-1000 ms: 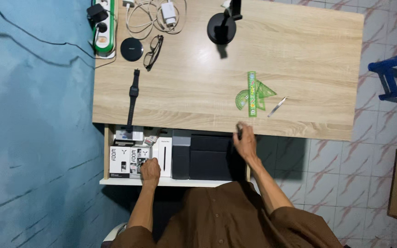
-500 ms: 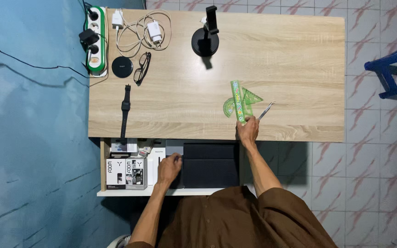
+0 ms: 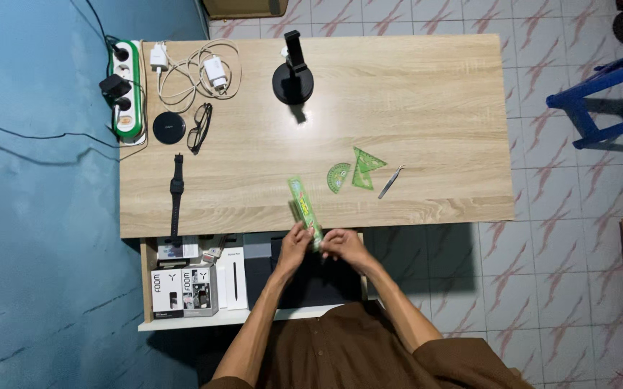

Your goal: The person clears a desk by placing a notebook, wallet, laptop, tablet, and stationery into a drawer. They then pack pens into a small box, add rulers and a protractor, and store a smartwatch, glasses, and a power bank. Finally, they spray and wipe the desk surface with a cloth.

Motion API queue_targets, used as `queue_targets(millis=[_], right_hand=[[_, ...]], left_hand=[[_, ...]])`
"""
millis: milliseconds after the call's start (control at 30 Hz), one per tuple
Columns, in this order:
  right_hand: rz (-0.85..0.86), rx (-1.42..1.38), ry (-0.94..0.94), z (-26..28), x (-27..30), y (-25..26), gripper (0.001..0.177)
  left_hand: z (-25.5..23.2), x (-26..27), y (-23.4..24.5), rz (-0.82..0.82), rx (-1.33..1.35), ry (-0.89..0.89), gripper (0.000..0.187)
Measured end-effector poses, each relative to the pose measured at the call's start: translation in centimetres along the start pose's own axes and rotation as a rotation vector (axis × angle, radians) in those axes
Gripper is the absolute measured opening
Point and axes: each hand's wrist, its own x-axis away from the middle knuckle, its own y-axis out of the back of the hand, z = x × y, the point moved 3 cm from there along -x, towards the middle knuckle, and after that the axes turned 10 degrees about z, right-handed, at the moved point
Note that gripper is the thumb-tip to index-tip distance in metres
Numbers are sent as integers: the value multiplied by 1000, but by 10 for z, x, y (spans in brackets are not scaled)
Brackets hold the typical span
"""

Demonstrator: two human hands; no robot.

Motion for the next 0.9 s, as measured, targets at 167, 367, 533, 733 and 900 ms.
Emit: queue_targets(millis=[167, 367, 533, 733, 900], right_hand=[[-193, 616, 134, 8, -12, 19, 23], [-522, 1260, 226, 51, -26, 70, 78], [-404, 1435, 150, 49, -15, 49, 89], [-364, 1453, 169, 28, 28, 17, 79], [-397, 1499, 243, 24, 27, 30, 71]], left_hand=[[-23, 12, 8, -74, 206, 66, 40], [-79, 49, 11, -186, 194, 178, 40], [-80, 66, 11, -225, 130, 203, 39], [-68, 70, 5, -204, 155, 221, 39], [-69, 71, -6, -172, 125, 240, 40]])
